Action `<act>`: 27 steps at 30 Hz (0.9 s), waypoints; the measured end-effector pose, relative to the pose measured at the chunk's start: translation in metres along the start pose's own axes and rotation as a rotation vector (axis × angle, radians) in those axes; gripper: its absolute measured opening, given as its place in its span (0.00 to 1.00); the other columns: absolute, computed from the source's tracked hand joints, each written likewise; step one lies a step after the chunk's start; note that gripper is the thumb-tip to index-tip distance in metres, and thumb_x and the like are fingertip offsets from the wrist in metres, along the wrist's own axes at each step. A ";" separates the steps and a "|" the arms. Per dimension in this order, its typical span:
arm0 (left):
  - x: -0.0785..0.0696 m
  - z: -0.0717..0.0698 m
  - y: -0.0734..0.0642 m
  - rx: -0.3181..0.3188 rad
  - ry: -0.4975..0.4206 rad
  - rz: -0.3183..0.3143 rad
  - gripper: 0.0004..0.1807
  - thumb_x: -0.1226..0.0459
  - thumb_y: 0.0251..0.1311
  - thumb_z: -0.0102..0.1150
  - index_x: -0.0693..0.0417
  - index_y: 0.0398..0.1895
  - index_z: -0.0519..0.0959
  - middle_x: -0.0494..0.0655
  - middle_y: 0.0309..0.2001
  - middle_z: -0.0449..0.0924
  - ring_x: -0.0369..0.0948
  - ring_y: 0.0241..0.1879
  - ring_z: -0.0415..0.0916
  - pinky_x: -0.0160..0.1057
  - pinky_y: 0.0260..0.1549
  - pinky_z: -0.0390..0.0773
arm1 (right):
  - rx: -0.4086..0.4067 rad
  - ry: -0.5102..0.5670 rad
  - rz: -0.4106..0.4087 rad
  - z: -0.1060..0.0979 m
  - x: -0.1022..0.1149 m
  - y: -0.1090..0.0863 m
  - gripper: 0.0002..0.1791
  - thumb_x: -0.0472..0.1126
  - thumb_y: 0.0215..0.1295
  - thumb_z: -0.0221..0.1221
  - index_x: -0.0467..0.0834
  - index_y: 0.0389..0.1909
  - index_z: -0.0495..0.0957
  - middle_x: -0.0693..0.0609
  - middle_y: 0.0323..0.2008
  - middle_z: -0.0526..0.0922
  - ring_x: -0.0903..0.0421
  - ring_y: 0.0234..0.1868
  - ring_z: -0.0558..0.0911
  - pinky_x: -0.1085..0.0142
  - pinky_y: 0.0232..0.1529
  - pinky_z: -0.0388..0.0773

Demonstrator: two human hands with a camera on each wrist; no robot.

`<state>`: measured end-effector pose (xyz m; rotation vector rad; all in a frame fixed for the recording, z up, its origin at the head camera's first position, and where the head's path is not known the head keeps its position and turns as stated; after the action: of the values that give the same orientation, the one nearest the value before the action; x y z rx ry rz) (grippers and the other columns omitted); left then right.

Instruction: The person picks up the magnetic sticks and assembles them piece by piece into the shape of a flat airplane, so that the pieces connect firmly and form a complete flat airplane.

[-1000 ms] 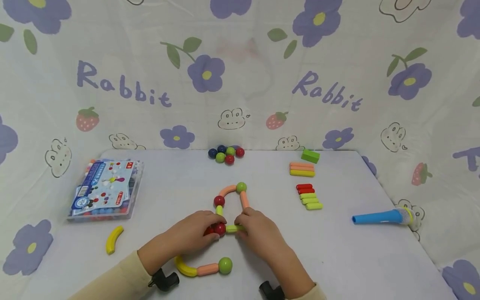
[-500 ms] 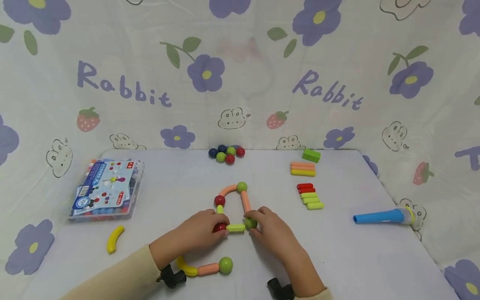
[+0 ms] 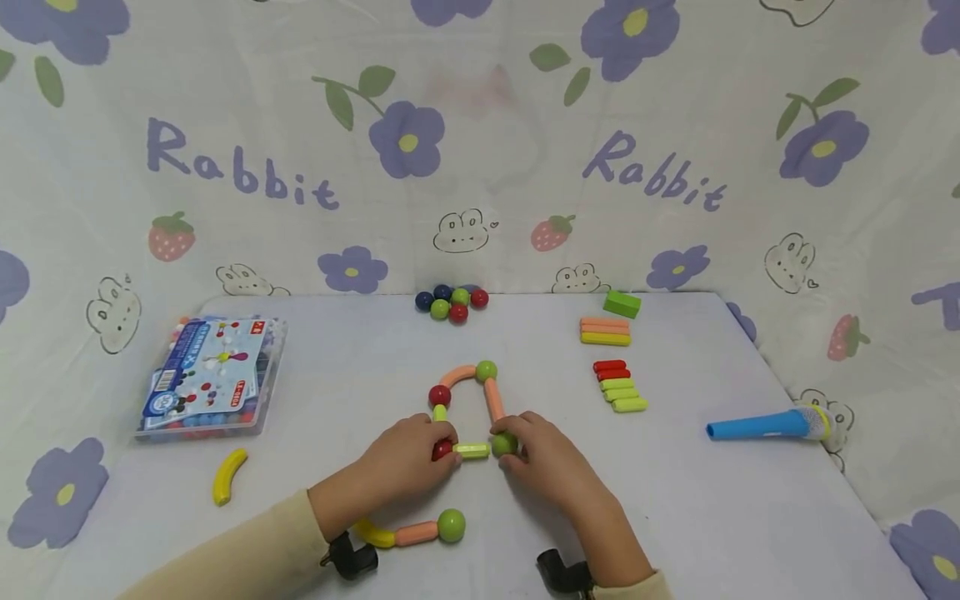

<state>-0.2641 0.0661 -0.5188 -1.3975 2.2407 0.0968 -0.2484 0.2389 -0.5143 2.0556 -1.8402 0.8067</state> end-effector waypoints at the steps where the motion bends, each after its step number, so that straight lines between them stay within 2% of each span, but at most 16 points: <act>1: 0.000 0.000 0.000 -0.004 0.003 0.002 0.17 0.47 0.73 0.67 0.43 0.57 0.85 0.42 0.41 0.77 0.41 0.38 0.72 0.40 0.37 0.75 | 0.007 0.009 0.004 0.001 0.001 0.000 0.23 0.38 0.67 0.76 0.57 0.60 0.85 0.55 0.54 0.84 0.56 0.45 0.78 0.58 0.50 0.81; 17: -0.003 -0.004 -0.003 -0.005 -0.003 0.031 0.17 0.48 0.74 0.66 0.44 0.58 0.85 0.43 0.43 0.79 0.41 0.40 0.73 0.40 0.38 0.77 | -0.001 -0.003 0.005 0.007 0.005 0.000 0.22 0.38 0.66 0.77 0.55 0.58 0.84 0.56 0.50 0.83 0.57 0.44 0.77 0.60 0.49 0.81; 22: 0.000 -0.007 -0.010 0.010 -0.034 0.007 0.24 0.49 0.74 0.67 0.41 0.69 0.80 0.46 0.54 0.82 0.43 0.47 0.76 0.44 0.48 0.83 | 0.009 -0.002 0.009 0.007 0.005 0.000 0.23 0.38 0.66 0.77 0.56 0.59 0.84 0.56 0.51 0.83 0.57 0.45 0.78 0.59 0.51 0.82; 25: 0.002 -0.016 -0.021 -0.012 -0.032 0.006 0.31 0.49 0.73 0.68 0.41 0.75 0.75 0.50 0.63 0.81 0.46 0.56 0.78 0.51 0.57 0.84 | 0.008 -0.001 0.002 0.007 0.005 -0.001 0.24 0.38 0.66 0.77 0.56 0.60 0.84 0.56 0.52 0.83 0.58 0.46 0.78 0.58 0.53 0.83; 27: 0.004 -0.022 -0.031 -0.040 -0.025 0.014 0.31 0.49 0.72 0.69 0.43 0.76 0.75 0.51 0.67 0.80 0.49 0.61 0.78 0.54 0.62 0.83 | 0.009 0.003 -0.001 0.007 0.004 -0.002 0.24 0.39 0.66 0.77 0.56 0.61 0.84 0.56 0.53 0.84 0.58 0.47 0.78 0.58 0.54 0.83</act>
<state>-0.2473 0.0411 -0.4955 -1.3935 2.2399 0.1638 -0.2450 0.2319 -0.5169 2.0599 -1.8371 0.8192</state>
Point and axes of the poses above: each hand's wrist, its own y-axis towards the middle knuckle, its own z-axis out of the palm, x = y × z, the point moved 10 cm from there along y, towards the middle knuckle
